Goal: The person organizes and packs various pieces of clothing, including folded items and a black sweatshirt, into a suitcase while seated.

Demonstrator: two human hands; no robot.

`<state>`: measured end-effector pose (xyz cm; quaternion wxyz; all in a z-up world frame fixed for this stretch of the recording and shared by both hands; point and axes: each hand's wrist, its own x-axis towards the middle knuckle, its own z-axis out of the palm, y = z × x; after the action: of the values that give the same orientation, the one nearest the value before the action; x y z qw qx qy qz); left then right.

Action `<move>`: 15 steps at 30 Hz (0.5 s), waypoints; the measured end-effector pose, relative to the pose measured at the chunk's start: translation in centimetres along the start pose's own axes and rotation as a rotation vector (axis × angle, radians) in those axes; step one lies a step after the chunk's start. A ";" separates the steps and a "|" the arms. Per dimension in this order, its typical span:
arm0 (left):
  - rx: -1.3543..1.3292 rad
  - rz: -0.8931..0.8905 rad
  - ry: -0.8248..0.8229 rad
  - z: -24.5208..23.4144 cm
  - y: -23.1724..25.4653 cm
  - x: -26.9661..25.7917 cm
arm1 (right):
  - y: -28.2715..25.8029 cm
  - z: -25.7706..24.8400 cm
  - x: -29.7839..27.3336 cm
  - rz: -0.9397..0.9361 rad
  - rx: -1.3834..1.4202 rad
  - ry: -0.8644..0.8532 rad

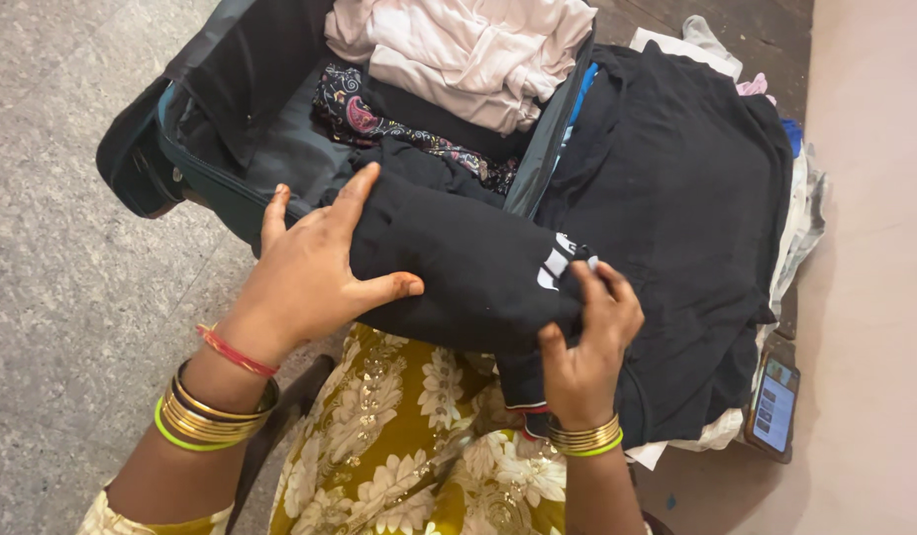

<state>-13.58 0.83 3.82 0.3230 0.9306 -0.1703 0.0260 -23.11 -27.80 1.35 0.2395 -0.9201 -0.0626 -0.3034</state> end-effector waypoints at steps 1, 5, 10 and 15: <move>-0.017 0.012 0.020 0.2 -0.3 0.0 | 0.6 0.2 -0.4 0.051 0.011 0.001; -0.001 -0.010 0.017 1.0 -1.0 0.2 | 2.8 1.5 -3.4 0.238 0.332 -0.042; -0.008 0.012 -0.016 1.1 -1.3 0.6 | 4.8 4.0 -7.9 0.536 1.705 -0.313; -0.052 0.051 0.018 1.5 -1.6 0.5 | 1.9 3.7 -6.7 0.729 2.180 -0.359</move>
<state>-12.64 0.93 1.79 0.3477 0.9171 -0.1915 0.0380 -26.07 -27.49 -5.95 0.9650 -0.2194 -0.0550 0.1328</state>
